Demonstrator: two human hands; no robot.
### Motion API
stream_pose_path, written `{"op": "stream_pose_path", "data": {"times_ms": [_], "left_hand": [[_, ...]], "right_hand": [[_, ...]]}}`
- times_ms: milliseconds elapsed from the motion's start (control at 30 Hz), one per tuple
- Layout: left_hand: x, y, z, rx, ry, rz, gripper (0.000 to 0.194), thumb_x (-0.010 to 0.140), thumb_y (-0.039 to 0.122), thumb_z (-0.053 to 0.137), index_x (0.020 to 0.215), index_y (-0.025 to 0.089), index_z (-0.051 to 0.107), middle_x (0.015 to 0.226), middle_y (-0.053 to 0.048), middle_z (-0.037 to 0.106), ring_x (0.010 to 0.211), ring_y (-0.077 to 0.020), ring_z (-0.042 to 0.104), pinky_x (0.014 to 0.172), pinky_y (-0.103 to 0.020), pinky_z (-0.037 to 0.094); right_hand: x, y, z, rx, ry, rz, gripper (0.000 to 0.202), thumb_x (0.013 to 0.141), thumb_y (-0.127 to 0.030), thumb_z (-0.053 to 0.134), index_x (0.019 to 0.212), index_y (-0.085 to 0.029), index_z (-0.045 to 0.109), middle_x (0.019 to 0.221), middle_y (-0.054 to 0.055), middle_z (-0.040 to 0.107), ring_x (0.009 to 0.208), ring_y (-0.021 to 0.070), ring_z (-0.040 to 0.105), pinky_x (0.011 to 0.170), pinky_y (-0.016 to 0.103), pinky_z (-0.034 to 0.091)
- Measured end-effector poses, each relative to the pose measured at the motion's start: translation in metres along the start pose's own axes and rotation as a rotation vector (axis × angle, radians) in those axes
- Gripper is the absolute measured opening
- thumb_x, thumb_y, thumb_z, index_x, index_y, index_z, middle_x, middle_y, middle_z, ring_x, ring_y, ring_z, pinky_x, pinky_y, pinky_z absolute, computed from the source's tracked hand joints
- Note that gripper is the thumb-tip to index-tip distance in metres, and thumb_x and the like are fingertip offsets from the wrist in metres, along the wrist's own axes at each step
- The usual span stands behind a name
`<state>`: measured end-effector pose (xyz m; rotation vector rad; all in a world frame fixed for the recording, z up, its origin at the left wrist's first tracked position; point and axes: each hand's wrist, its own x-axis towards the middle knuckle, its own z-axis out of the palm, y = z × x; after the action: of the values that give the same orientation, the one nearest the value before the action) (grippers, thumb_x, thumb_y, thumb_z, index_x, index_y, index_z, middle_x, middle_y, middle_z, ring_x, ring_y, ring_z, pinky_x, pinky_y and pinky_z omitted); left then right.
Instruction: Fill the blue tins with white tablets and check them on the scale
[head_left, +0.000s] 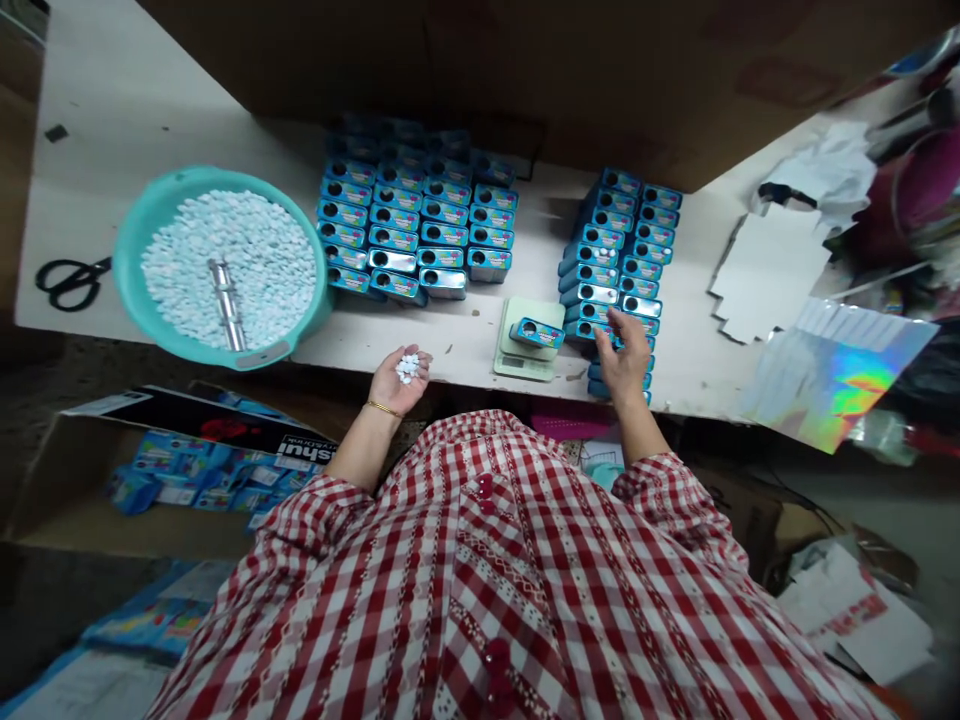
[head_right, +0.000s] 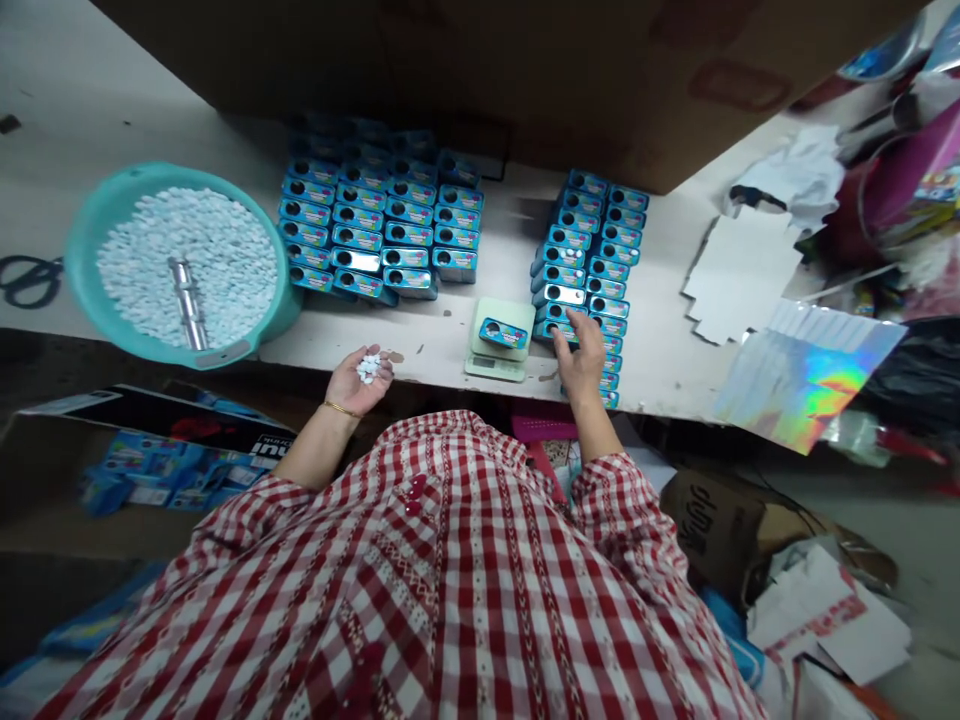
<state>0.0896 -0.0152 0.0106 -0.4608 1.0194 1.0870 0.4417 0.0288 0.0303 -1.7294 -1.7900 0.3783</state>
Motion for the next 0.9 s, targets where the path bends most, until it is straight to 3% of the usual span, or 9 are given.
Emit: {"op": "stream_pose_path", "data": {"times_ms": [133, 367, 567, 900], "left_hand": [[-0.002, -0.002, 0.002, 0.03, 0.022, 0.015, 0.029, 0.09, 0.02, 0.039, 0.073, 0.011, 0.061, 0.07, -0.006, 0.059, 0.061, -0.0094, 0.057, 0.051, -0.017, 0.048], [-0.004, -0.004, 0.002, 0.043, 0.028, 0.012, 0.025, 0.088, 0.017, 0.042, 0.074, 0.011, 0.062, 0.071, -0.007, 0.06, 0.062, -0.01, 0.058, 0.051, -0.017, 0.048], [-0.006, -0.001, -0.005, 0.019, 0.038, 0.023, 0.029, 0.089, 0.017, 0.038, 0.076, 0.01, 0.062, 0.073, -0.007, 0.06, 0.061, -0.0098, 0.058, 0.049, -0.017, 0.047], [-0.013, 0.011, -0.025, -0.028, 0.114, 0.052, 0.027, 0.089, 0.018, 0.04, 0.074, 0.011, 0.061, 0.069, -0.007, 0.061, 0.059, -0.0099, 0.058, 0.049, -0.017, 0.047]], "right_hand": [[-0.002, -0.001, 0.002, -0.012, 0.003, 0.024, 0.042, 0.086, -0.046, 0.049, 0.117, -0.02, 0.057, 0.111, 0.011, 0.062, 0.104, 0.024, 0.056, 0.091, 0.045, 0.047], [-0.003, -0.01, 0.019, -0.105, -0.207, -0.077, 0.054, 0.083, -0.05, 0.053, 0.128, -0.02, 0.049, 0.126, 0.014, 0.054, 0.12, 0.0283, 0.046, 0.101, 0.049, 0.037], [-0.001, -0.017, 0.033, -0.157, -0.353, -0.17, 0.063, 0.081, -0.052, 0.056, 0.131, -0.017, 0.045, 0.131, 0.015, 0.048, 0.121, 0.029, 0.044, 0.1, 0.046, 0.037], [0.002, -0.018, 0.046, -0.19, -0.419, -0.19, 0.069, 0.074, -0.052, 0.065, 0.131, -0.017, 0.044, 0.13, 0.016, 0.048, 0.121, 0.0304, 0.044, 0.099, 0.046, 0.039]]}}
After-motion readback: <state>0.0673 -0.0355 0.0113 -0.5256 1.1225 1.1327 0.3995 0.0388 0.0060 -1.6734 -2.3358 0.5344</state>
